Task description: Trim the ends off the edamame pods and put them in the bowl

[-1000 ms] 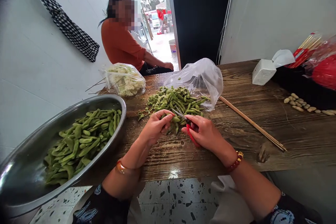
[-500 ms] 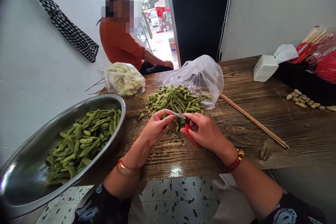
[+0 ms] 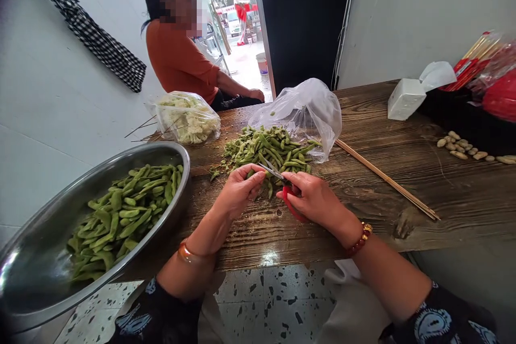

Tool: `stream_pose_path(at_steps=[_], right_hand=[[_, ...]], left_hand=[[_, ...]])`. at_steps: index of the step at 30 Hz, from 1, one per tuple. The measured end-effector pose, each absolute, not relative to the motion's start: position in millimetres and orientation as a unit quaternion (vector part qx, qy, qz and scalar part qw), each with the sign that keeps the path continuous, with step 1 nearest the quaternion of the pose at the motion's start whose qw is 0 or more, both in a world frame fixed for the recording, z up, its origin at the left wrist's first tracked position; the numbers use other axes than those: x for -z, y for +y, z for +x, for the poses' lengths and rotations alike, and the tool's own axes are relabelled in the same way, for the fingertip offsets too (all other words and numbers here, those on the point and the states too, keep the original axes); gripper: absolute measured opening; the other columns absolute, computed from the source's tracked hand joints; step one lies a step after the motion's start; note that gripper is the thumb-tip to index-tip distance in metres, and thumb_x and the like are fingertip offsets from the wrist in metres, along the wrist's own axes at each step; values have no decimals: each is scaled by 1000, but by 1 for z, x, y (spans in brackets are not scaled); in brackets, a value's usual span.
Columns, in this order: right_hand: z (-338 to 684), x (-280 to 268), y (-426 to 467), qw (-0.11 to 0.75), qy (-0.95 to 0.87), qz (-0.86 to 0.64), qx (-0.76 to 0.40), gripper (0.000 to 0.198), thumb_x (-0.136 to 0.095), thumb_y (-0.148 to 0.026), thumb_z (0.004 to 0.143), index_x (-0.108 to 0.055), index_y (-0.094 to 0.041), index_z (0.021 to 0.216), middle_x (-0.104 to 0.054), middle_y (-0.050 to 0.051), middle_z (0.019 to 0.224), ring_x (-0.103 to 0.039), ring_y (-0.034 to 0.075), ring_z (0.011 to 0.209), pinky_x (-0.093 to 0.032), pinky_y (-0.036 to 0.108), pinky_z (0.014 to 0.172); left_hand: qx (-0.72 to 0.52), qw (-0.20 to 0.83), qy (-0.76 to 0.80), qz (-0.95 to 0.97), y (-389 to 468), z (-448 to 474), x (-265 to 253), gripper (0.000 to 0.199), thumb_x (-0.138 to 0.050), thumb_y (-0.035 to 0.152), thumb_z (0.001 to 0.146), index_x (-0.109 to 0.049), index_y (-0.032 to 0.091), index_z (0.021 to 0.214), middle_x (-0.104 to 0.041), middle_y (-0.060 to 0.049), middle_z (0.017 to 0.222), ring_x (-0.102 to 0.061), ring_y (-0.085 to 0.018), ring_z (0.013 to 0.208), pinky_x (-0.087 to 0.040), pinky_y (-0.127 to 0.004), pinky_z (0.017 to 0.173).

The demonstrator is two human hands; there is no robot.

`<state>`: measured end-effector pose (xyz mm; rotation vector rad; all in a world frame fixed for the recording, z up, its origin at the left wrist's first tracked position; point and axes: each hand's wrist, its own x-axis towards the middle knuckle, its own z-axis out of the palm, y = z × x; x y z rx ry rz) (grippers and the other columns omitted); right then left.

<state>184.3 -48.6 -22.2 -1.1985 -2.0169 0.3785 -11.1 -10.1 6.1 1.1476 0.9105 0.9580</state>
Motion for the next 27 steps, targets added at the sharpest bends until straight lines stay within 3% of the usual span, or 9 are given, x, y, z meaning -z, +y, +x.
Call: stream_pose_path(at_steps=[13,17,20,22,25,27], right_hand=[[182,25,-49,362,-795,-463,-151,36,-60,-36,86,-62,-19,118,-70,9,99,-65,20,83,-53,33,75],[186,25,-46,384,-767,-493,-145,39,-60,-41,85,-62,-18,117,-69,8,92,-63,19,74,-53,32,70],[190,27,-43,398,-758,-497,-139,41,-60,-42,86,-62,-17,117,-68,7,87,-61,18,70,-52,32,68],[192,28,-42,403,-757,-495,-138,41,-60,-43,85,-62,-17,117,-68,6,84,-60,17,68,-52,31,66],[192,29,-42,403,-756,-497,-137,41,-60,-44,85,-63,-19,116,-67,5,82,-59,17,67,-51,31,64],[192,28,-43,403,-755,-499,-137,41,-60,-45,85,-63,-19,116,-67,5,83,-59,17,67,-51,31,65]], left_hand=[[-459,649,405,452,-6,-12,-5,34,-77,37,65,-54,15,78,-39,8,53,-30,-1,42,-18,-15,37],[-477,613,429,461,-5,-14,-8,33,-68,42,73,-48,16,74,-52,4,67,-44,-3,46,-35,-15,40],[-447,632,413,480,-6,-15,-9,32,-63,43,78,-46,16,75,-56,2,72,-56,-8,56,-51,-24,55],[-423,639,400,502,-7,-16,-9,29,-59,42,81,-45,17,76,-55,2,71,-60,-11,60,-53,-28,61],[-398,583,410,578,-5,-16,-6,22,-54,38,85,-52,16,82,-51,4,63,-54,-9,52,-48,-25,56],[-374,476,441,662,-3,-17,-3,18,-55,33,84,-59,16,87,-50,4,60,-49,-9,51,-44,-22,56]])
